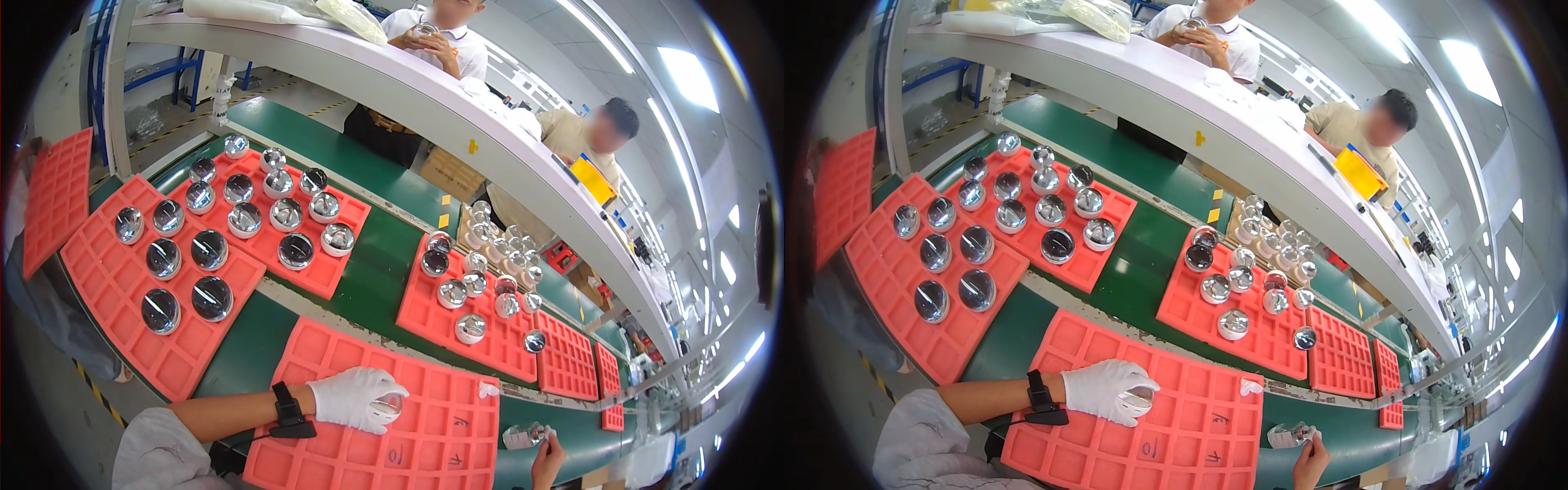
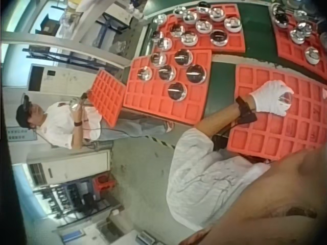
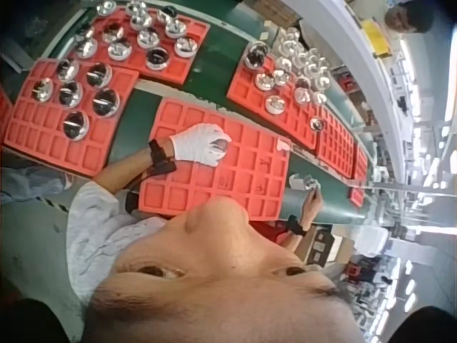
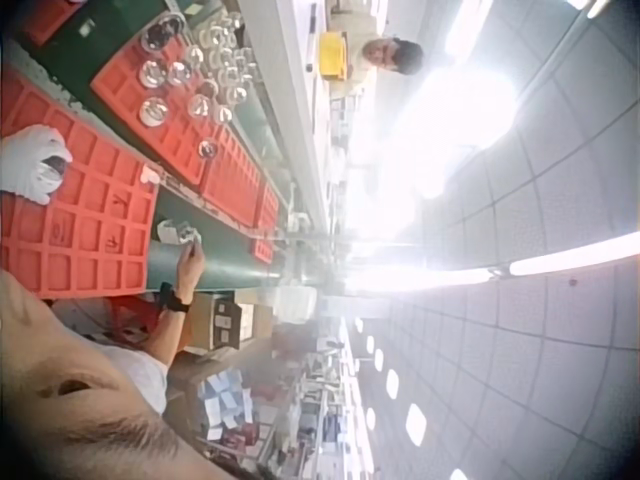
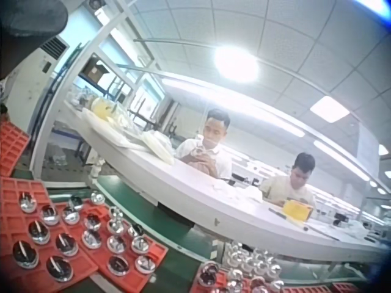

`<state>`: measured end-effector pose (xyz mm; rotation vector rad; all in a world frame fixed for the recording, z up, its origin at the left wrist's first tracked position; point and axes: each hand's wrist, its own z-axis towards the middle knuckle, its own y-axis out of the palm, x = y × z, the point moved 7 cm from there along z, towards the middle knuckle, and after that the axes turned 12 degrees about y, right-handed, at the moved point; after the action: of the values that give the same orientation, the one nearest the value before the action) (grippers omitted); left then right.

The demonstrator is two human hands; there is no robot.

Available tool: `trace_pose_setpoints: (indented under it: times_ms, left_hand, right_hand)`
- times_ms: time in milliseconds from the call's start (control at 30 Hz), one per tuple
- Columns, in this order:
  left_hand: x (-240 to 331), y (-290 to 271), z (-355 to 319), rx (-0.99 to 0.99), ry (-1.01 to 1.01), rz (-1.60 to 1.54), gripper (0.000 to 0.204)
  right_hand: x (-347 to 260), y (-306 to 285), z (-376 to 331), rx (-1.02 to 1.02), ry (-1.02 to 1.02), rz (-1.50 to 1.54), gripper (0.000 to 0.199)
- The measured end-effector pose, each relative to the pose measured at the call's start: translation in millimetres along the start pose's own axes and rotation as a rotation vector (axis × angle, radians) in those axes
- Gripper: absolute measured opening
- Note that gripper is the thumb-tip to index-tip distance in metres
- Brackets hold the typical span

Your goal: Inspecting and wiping reflective electronic components at a manual assembly station.

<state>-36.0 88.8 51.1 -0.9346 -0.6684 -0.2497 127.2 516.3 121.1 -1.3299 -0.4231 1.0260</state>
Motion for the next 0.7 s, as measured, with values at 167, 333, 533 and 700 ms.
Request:
trace_pose_setpoints:
  times_ms: [167,333,533,700]
  left_hand:
    - [1.1,-0.5,1.9,-0.017,-0.005,-0.015,0.063]
    - [-1.1,-0.7,-0.1,0.017,0.013,0.003,0.063]
    - [-1.6,1.2,0.9,-0.005,0.039,-0.029,0.069]
    - [0.4,-0.4,0.2,-0.005,0.032,-0.034,0.069]
  right_hand:
    - [33.7,13.0,13.0,0.049,-0.028,0.188,0.029]
    - [3.7,3.8,7.8,0.051,-0.019,0.246,0.032]
    - [-2.2,2.2,4.6,0.014,0.051,0.236,0.032]
    - [-3.3,4.7,3.6,-0.070,0.094,0.185,0.032]
